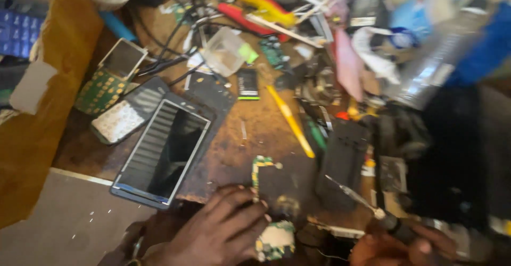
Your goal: Soldering electronic components onto a circuit board and assembling mobile phone parts on a workbench.
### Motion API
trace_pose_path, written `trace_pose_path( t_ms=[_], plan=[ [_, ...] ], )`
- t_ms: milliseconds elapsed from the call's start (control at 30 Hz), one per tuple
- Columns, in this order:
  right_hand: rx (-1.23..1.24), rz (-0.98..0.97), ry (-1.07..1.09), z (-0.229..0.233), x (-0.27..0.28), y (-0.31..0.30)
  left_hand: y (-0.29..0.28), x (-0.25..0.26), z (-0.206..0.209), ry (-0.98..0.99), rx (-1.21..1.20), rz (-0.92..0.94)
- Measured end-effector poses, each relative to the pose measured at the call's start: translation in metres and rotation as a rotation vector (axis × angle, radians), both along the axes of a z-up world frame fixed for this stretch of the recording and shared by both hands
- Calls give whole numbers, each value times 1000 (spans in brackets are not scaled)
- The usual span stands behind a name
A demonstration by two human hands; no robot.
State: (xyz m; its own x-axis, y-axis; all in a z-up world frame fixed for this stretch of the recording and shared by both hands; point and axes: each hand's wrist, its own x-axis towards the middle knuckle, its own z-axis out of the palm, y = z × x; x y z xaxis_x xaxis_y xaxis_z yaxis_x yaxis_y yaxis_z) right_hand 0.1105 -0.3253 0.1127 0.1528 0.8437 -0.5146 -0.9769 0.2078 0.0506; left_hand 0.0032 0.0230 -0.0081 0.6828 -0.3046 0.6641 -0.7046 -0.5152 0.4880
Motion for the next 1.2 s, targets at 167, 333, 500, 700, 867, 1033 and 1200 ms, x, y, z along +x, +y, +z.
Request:
trace_pose_path(
  t_ms=[167,333,500,700,867,1033,1200],
  plan=[
    [-848,-1274,-1494,-84,-53,-38,1,-1,-2,-2,66,6],
    [-847,-1369,-975,-61,-80,-120,0,1,-1,-36,96,10],
    [-819,-1530,-906,-35,-88,-191,2,-1,-25,-81,255,71],
    [-1158,-1760,-791,-26,-47,-270,1,3,-26,-137,227,72],
    [-1351,-1888,-735,-27,7,-338,1,4,-35,-182,196,81],
    [-1607,-1974,-574,12,32,-276,0,-5,-22,32,233,126],
    [-1555,-1982,-601,-45,33,-371,0,-9,-18,100,296,154]
  ],
)
